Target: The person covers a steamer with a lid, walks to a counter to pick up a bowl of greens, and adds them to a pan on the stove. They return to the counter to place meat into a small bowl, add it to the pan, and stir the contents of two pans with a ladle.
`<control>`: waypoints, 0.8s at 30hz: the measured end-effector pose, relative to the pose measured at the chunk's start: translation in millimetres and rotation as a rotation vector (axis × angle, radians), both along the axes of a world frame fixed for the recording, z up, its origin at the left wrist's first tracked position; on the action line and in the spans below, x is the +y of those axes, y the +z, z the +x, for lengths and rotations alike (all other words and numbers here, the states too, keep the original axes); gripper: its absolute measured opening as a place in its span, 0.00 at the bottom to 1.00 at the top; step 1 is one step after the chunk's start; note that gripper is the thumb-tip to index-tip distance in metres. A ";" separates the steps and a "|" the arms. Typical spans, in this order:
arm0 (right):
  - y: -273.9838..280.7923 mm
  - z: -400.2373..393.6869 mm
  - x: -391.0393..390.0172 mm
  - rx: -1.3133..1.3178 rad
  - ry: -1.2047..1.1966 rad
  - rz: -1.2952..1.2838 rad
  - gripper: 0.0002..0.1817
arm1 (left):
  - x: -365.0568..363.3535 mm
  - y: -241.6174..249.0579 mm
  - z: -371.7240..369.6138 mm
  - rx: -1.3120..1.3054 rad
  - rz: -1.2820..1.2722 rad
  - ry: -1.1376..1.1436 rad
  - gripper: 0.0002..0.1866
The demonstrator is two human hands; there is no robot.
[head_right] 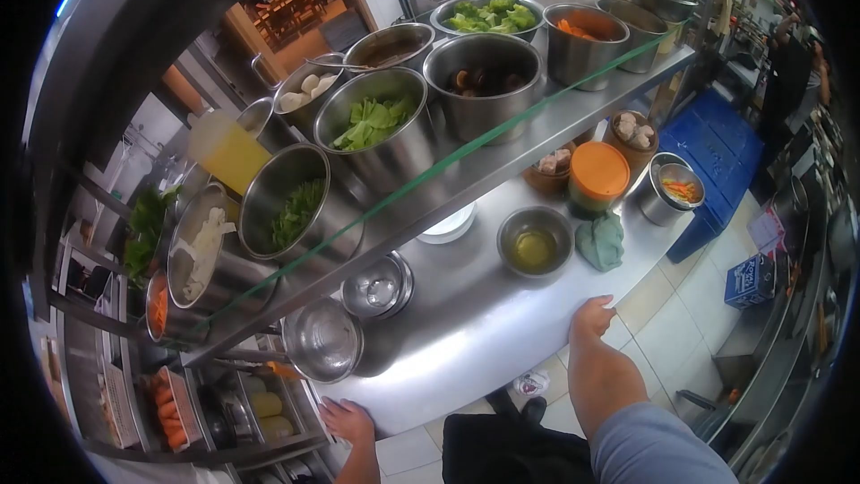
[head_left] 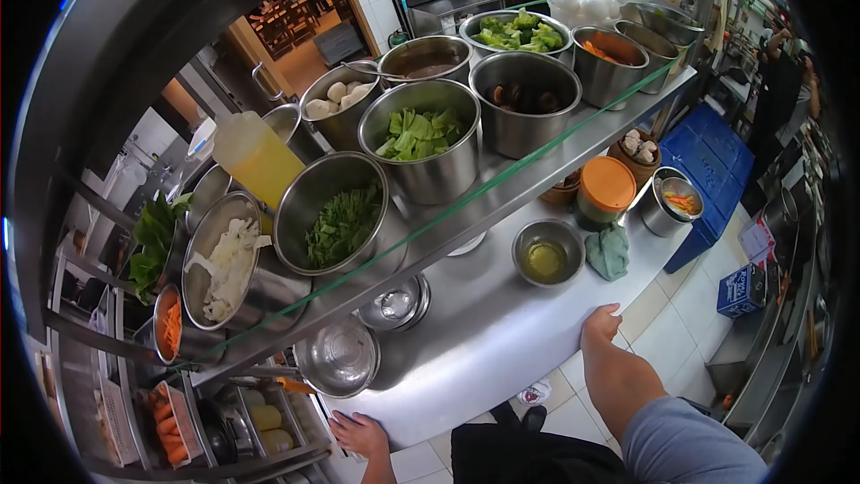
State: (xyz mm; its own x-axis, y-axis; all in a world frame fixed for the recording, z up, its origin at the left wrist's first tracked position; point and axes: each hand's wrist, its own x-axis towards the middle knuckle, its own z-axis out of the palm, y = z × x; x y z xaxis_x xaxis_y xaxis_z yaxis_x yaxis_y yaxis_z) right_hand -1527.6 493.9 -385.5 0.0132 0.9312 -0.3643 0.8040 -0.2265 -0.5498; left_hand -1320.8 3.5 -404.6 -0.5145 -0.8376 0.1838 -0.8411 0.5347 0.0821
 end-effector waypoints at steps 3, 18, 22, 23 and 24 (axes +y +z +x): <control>0.2 -0.3 1.1 -0.005 -0.003 -0.019 0.35 | -0.9 -3.6 0.3 -0.002 -0.016 0.006 0.29; -8.3 -2.1 3.7 -0.017 -0.039 -0.014 0.34 | -1.3 -1.4 0.9 -0.013 0.000 -0.002 0.30; -4.4 -2.7 1.8 -0.029 -0.035 -0.012 0.33 | -1.3 -0.6 1.3 -0.012 -0.003 -0.003 0.30; -7.3 -2.4 2.8 -0.030 -0.033 -0.011 0.33 | -1.8 -1.8 1.8 -0.007 -0.007 -0.008 0.30; -10.4 -2.5 3.9 -0.040 -0.028 0.001 0.33 | -2.0 -2.3 2.1 -0.001 -0.012 -0.013 0.29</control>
State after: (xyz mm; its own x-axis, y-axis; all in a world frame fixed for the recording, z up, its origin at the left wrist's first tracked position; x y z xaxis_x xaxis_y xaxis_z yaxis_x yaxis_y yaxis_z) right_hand -1530.1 497.8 -395.9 0.0538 0.9308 -0.3616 0.8185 -0.2485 -0.5180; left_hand -1318.6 1.5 -406.8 -0.5259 -0.8283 0.1933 -0.8339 0.5469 0.0744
